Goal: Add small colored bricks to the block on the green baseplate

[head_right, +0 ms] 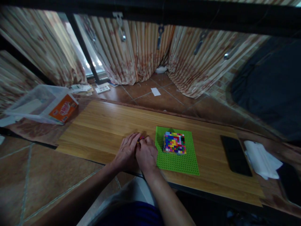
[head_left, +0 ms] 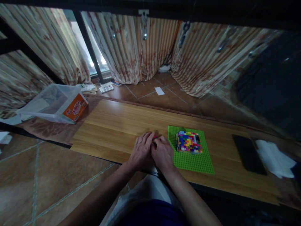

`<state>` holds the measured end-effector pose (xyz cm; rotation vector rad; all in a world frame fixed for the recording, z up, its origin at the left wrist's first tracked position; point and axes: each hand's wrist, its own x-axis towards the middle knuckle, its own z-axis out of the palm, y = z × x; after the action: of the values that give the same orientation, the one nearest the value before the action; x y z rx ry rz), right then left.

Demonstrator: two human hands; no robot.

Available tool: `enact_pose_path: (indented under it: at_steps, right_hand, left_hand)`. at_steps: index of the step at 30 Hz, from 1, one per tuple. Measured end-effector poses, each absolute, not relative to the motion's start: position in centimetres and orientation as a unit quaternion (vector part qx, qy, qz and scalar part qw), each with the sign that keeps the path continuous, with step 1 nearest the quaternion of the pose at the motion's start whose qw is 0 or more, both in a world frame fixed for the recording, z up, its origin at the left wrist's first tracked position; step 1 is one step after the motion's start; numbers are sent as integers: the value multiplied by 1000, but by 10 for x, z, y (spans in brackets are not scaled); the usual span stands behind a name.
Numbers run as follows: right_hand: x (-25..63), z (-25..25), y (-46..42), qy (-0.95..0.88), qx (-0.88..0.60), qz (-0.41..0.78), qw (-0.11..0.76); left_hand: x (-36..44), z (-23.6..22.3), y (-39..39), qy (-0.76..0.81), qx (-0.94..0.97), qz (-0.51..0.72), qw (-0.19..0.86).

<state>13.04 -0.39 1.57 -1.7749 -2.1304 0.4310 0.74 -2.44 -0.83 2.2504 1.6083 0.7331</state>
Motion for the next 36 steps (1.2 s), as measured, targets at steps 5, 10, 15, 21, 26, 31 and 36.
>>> enact_pose_path:
  at_steps: [5,10,15,21,26,31,36]
  right_hand:
    - [132,20,-1,-756,-611,158,175]
    - [167,41,-3,-755,-576,133,283]
    - [236,63,17,-746,-579,84,319]
    - [280,62,49,-802,-539,84,244]
    - [280,60,57,-828,-521,82,191]
    - [284,58,58,-822,-524,98,202]
    - [282,56,58,-816,-515,127,228]
  left_hand:
    - [13,-8,-21,574,766,253,141]
    - [19,-4,-14,558,769,272,157]
    - [29,-2,-1,539,777,283,160]
    - [26,-6,7,479,809,296,169]
    - [24,-7,6,470,812,305,165]
    - [24,-6,6,478,809,300,167]
    - [24,-6,6,477,812,291,170]
